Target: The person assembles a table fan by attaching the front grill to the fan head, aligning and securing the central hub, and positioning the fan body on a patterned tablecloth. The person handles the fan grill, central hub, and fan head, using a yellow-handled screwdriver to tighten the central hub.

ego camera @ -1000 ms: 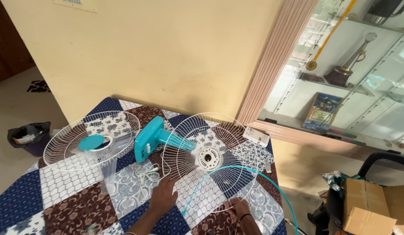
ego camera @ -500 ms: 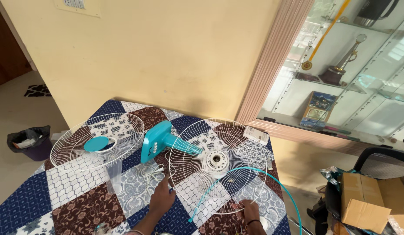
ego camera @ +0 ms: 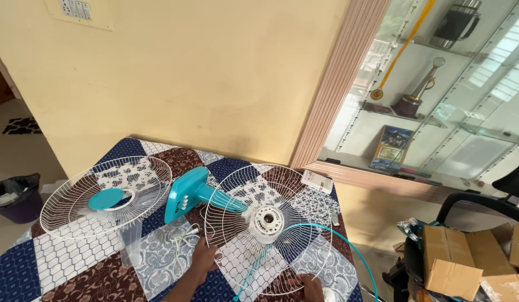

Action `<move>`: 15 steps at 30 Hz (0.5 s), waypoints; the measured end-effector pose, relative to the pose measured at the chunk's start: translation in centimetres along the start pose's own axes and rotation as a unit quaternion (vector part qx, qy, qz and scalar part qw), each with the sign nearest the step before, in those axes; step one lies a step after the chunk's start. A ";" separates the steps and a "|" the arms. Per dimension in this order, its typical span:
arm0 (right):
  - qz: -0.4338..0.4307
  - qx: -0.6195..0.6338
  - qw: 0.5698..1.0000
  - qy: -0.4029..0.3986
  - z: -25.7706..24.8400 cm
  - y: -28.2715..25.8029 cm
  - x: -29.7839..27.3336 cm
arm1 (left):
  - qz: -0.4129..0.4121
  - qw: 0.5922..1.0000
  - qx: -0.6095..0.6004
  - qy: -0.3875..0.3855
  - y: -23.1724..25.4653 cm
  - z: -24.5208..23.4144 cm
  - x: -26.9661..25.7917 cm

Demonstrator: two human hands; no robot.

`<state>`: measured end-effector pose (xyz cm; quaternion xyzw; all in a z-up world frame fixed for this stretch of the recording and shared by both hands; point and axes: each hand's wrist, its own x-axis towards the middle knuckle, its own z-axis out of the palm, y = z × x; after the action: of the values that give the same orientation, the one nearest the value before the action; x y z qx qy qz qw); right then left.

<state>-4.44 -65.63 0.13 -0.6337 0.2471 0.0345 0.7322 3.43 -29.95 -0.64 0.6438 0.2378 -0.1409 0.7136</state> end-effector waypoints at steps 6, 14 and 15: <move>-0.010 0.006 1.000 0.011 -2.2 1.5 2.1 | 0.046 0.999 0.025 -0.006 1.7 0.3 -5.0; -0.021 0.041 0.998 0.033 -6.0 4.3 6.5 | 0.087 0.993 -0.081 0.005 -3.4 1.4 -6.0; -0.020 0.042 0.998 0.042 -6.1 4.2 6.6 | 0.095 0.991 -0.096 0.005 -3.6 1.4 -5.8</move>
<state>-2.16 -72.26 -6.82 -0.6082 0.2658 -0.0169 0.7477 -3.08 -32.41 -0.64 0.5927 0.1919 -0.0460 0.7809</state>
